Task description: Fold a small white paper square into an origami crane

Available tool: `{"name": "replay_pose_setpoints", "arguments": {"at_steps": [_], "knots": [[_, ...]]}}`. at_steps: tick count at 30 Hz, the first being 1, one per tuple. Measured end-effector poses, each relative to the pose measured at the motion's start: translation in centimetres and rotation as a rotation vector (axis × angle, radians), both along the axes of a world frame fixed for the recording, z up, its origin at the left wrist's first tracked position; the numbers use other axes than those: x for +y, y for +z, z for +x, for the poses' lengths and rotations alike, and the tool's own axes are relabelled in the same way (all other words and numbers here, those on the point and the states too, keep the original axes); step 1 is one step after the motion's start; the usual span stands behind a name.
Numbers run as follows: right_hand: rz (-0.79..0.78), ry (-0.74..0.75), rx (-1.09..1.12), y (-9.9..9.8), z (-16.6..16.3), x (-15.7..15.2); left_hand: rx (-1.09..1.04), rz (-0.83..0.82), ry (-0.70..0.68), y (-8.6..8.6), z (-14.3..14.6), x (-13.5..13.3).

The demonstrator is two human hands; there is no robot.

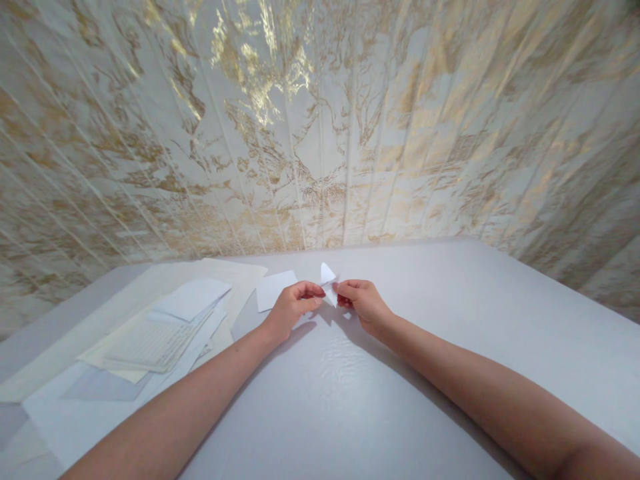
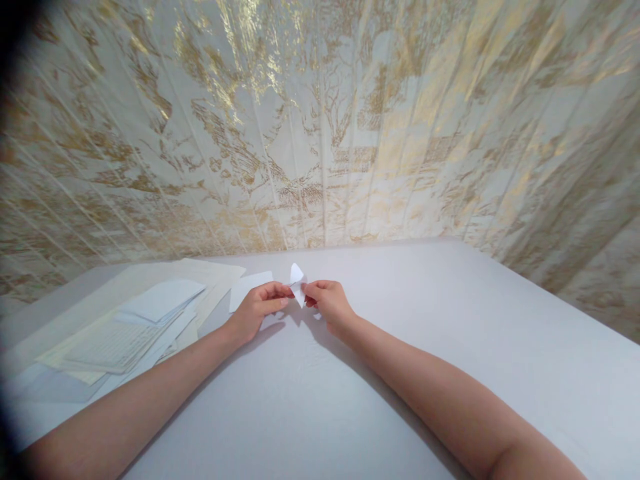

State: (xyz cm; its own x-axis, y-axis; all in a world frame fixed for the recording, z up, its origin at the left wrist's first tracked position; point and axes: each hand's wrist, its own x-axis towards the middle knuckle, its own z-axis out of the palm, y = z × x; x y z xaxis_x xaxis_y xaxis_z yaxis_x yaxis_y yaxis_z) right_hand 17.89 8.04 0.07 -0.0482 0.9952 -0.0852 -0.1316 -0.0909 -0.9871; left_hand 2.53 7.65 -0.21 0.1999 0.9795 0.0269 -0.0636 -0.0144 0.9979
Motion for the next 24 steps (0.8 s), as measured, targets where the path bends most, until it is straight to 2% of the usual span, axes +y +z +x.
{"name": "replay_pose_setpoints", "arguments": {"at_steps": [6, 13, 17, 24], "knots": [[-0.009, 0.036, 0.025, -0.1, -0.4, -0.4, 0.056, -0.004, 0.106, 0.2, 0.6, -0.4], [-0.025, 0.047, 0.008, 0.3, -0.6, -0.9, 0.131, -0.051, 0.142, 0.3, 0.7, -0.4], [-0.065, 0.118, 0.020, 0.4, -0.8, -1.2, 0.101, -0.074, 0.155, 0.2, 0.7, -0.4], [-0.031, 0.172, 0.033, 0.2, -0.8, -1.2, -0.013, -0.093, 0.187, 0.4, 0.6, -0.4]]}}
